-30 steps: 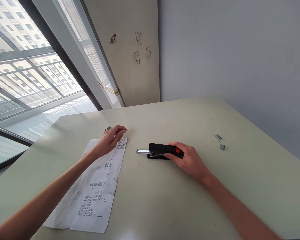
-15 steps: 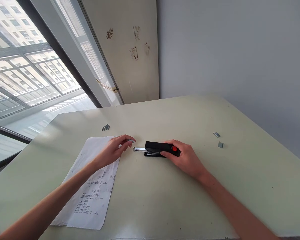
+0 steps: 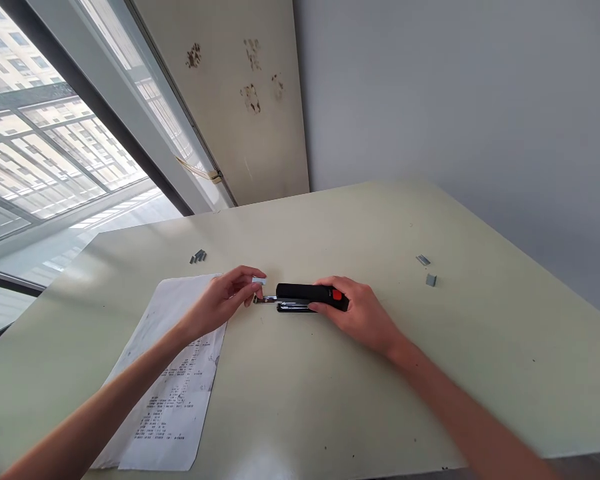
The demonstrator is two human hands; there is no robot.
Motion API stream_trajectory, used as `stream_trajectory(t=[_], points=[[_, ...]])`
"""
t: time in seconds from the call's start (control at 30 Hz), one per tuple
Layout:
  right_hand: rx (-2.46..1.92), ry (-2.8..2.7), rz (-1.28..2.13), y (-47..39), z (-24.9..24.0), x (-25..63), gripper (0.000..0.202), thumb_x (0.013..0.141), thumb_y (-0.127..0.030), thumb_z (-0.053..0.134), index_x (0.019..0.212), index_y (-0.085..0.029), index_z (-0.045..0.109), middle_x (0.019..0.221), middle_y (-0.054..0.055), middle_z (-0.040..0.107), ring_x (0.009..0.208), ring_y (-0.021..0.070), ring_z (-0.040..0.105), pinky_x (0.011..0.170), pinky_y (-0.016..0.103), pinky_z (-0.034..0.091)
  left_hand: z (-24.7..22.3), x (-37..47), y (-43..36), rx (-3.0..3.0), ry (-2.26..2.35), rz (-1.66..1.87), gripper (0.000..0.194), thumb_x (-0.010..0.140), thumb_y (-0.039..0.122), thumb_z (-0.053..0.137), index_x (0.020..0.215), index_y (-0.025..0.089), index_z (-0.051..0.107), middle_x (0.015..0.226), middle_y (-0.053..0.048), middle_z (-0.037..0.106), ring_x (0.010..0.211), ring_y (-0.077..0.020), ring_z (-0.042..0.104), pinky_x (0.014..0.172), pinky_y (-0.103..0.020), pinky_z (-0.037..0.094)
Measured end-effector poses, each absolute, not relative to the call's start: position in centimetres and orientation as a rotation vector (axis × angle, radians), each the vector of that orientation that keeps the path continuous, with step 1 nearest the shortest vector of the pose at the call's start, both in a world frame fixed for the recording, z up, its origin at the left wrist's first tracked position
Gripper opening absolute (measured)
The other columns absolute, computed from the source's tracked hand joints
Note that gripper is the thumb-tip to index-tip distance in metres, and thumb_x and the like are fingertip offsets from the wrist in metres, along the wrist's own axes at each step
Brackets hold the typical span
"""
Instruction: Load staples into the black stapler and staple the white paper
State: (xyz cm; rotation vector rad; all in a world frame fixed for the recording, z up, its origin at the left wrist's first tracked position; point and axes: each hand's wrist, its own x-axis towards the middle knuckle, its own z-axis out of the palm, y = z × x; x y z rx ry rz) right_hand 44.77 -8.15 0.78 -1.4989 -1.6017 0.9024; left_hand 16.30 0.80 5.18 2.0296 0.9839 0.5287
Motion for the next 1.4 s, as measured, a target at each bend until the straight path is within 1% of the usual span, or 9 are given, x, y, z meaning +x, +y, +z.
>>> stream_trajectory(t=[0.2,0.37,0.47,0.73,0.93,1.07,1.2,1.3,1.4], points=[[-1.493,-1.630,0.884,-8.0,0.8,44.8,0.032,0.093,-0.058,0.068,0.110,-0.031,0.072,0.102,0.002,0.077,0.087,0.0226,0.067,0.076,0.035,0.055,5.2,15.0,0.0,2.231,1.085,0.583,0.026,0.105,0.047,0.056,0.116,0.028,0.071,0.089,0.000,0.077,0.074,-0.0168,0.067,0.075,-0.033,0.055],[-1.501,-1.635,0.886,-7.9,0.8,44.7,0.029,0.095,-0.055,0.067,0.110,-0.032,0.072,0.101,0.002,0.076,0.088,0.0231,0.067,0.076,0.035,0.055,4.9,14.7,-0.7,2.378,1.120,0.657,0.027,0.106,0.047,0.053,0.112,0.030,0.073,0.118,-0.006,0.073,0.102,-0.0238,0.069,0.088,-0.039,0.056],[-1.504,-1.637,0.893,-8.0,0.6,44.6,0.027,0.095,-0.054,0.067,0.112,-0.032,0.071,0.102,0.003,0.076,0.089,0.0231,0.067,0.075,0.034,0.055,4.4,14.9,-0.6,2.405,1.112,0.599,0.026,0.108,0.045,0.050,0.113,0.030,0.072,0.118,-0.006,0.072,0.108,-0.0249,0.068,0.095,-0.041,0.055],[-1.523,-1.629,0.927,-7.9,1.0,44.5,0.028,0.095,-0.055,0.067,0.112,-0.033,0.071,0.102,0.003,0.074,0.089,0.0240,0.066,0.067,0.034,0.054,3.9,15.2,-0.7,2.356,1.122,0.474,0.023,0.108,0.043,0.052,0.112,0.029,0.069,0.111,-0.005,0.073,0.101,-0.0242,0.069,0.090,-0.040,0.056],[-1.529,-1.607,0.950,-8.0,0.8,44.4,0.027,0.094,-0.054,0.068,0.112,-0.033,0.072,0.101,0.003,0.074,0.088,0.0240,0.066,0.069,0.034,0.054,4.0,14.6,0.1,2.362,1.027,0.427,0.026,0.107,0.045,0.055,0.120,0.029,0.070,0.114,-0.006,0.074,0.103,-0.0236,0.069,0.094,-0.038,0.055],[-1.521,-1.592,0.991,-7.9,1.0,44.6,0.027,0.094,-0.053,0.069,0.112,-0.032,0.071,0.101,0.003,0.074,0.089,0.0238,0.065,0.072,0.035,0.054,4.5,12.9,1.8,2.290,0.914,0.292,0.029,0.103,0.048,0.064,0.122,0.029,0.074,0.106,-0.003,0.076,0.090,-0.0192,0.071,0.082,-0.033,0.056],[-1.485,-1.659,1.072,-7.8,1.9,44.9,0.022,0.095,-0.046,0.068,0.110,-0.031,0.070,0.103,0.003,0.074,0.095,0.0243,0.065,0.084,0.038,0.052,4.6,12.2,2.5,2.247,0.701,0.291,0.024,0.099,0.047,0.070,0.108,0.027,0.081,0.090,-0.002,0.079,0.082,-0.0177,0.069,0.077,-0.031,0.055],[-1.446,-1.676,1.190,-7.8,2.4,45.1,0.020,0.096,-0.043,0.066,0.110,-0.030,0.069,0.104,0.003,0.074,0.093,0.0237,0.065,0.082,0.038,0.051,4.4,13.3,2.4,2.267,0.563,0.326,0.024,0.098,0.046,0.071,0.096,0.025,0.082,0.084,-0.002,0.079,0.079,-0.0177,0.067,0.081,-0.032,0.055],[-1.398,-1.660,1.309,-7.8,2.2,45.1,0.020,0.096,-0.041,0.067,0.112,-0.029,0.068,0.107,0.002,0.075,0.092,0.0232,0.067,0.078,0.036,0.051,4.1,15.2,2.5,2.360,0.459,0.358,0.024,0.099,0.045,0.070,0.095,0.023,0.080,0.081,-0.002,0.077,0.076,-0.0171,0.066,0.083,-0.033,0.053]])
